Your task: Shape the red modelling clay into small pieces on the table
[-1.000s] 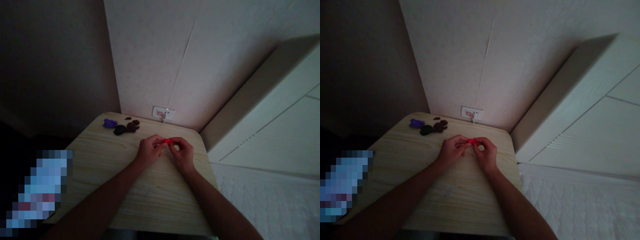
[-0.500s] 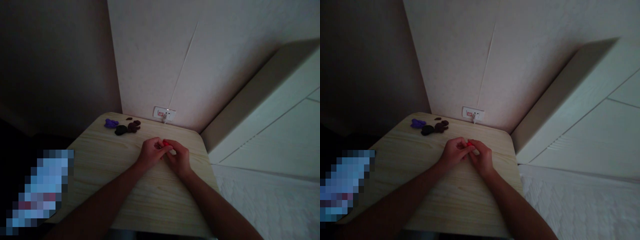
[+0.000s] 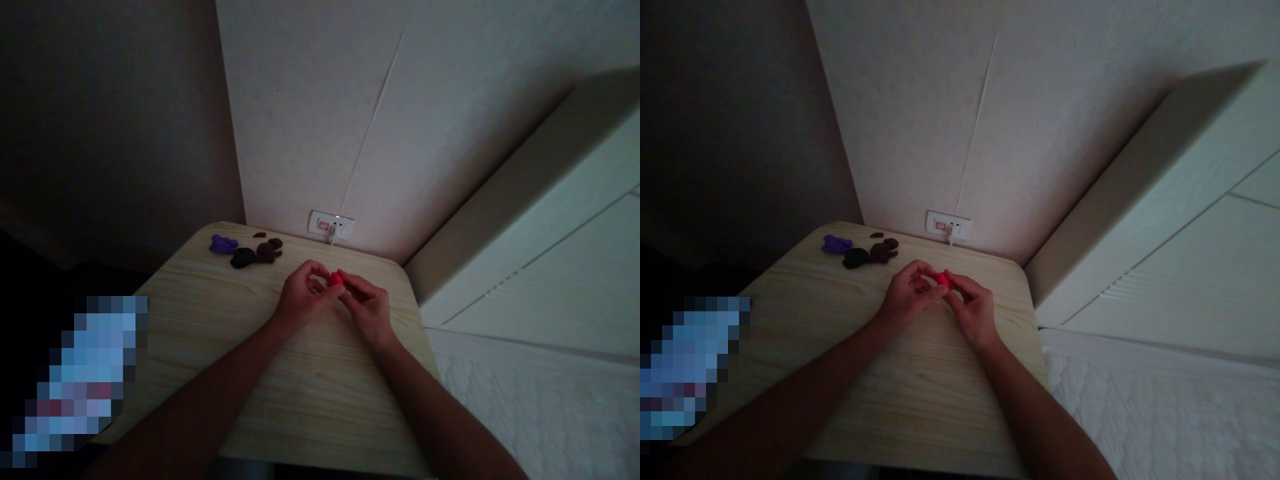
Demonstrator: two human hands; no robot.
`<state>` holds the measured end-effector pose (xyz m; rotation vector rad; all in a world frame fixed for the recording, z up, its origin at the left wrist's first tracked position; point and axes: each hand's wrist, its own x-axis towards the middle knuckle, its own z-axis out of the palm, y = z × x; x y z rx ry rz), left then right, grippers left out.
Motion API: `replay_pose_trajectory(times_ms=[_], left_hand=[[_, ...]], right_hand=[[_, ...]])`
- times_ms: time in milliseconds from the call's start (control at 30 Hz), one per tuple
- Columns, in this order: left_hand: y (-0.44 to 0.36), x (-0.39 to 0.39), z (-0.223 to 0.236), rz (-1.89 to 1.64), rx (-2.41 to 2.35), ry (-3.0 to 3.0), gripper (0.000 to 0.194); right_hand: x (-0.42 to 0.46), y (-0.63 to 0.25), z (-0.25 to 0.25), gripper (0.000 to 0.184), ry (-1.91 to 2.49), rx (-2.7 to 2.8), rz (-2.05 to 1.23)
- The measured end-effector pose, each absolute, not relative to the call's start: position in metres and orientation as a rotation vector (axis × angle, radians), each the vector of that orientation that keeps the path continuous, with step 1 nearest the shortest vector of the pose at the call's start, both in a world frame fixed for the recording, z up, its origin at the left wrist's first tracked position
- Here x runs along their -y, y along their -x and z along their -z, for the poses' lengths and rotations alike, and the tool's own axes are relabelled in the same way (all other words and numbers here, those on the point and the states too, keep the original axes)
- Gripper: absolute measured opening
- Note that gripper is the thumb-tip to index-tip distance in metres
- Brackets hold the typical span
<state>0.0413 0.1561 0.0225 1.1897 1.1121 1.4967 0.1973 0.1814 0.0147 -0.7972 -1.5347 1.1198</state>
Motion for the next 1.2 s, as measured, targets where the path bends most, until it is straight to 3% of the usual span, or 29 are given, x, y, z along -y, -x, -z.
replay_pose_trajectory(times_ms=[200, 567, 800, 967, 1100, 1200], left_hand=[[-0.042, -0.155, -0.022, -1.454, -1.101, -1.267, 0.031], [-0.044, -0.154, -0.015, -1.473, -1.133, -1.367, 0.022], [-0.045, -0.151, -0.017, -1.473, -1.172, -1.476, 0.011], [-0.043, -0.153, -0.015, -1.485, -1.187, -1.462, 0.013], [-0.042, -0.155, -0.014, -1.532, -1.225, -1.411, 0.016], [-0.041, -0.156, -0.014, -1.567, -1.274, -1.402, 0.015]], right_hand=[[-0.188, -0.199, -0.013, 0.046, 0.822, 1.392, -1.257], [-0.182, -0.199, -0.012, 0.008, 0.794, 1.653, -0.827], [-0.181, -0.198, -0.01, 0.017, 0.873, 1.675, -0.759], [-0.179, -0.196, -0.01, 0.014, 0.881, 1.701, -0.876], [-0.174, -0.195, -0.01, 0.036, 0.793, 1.789, -0.937], [-0.171, -0.195, -0.013, 0.042, 0.754, 1.763, -1.031]])
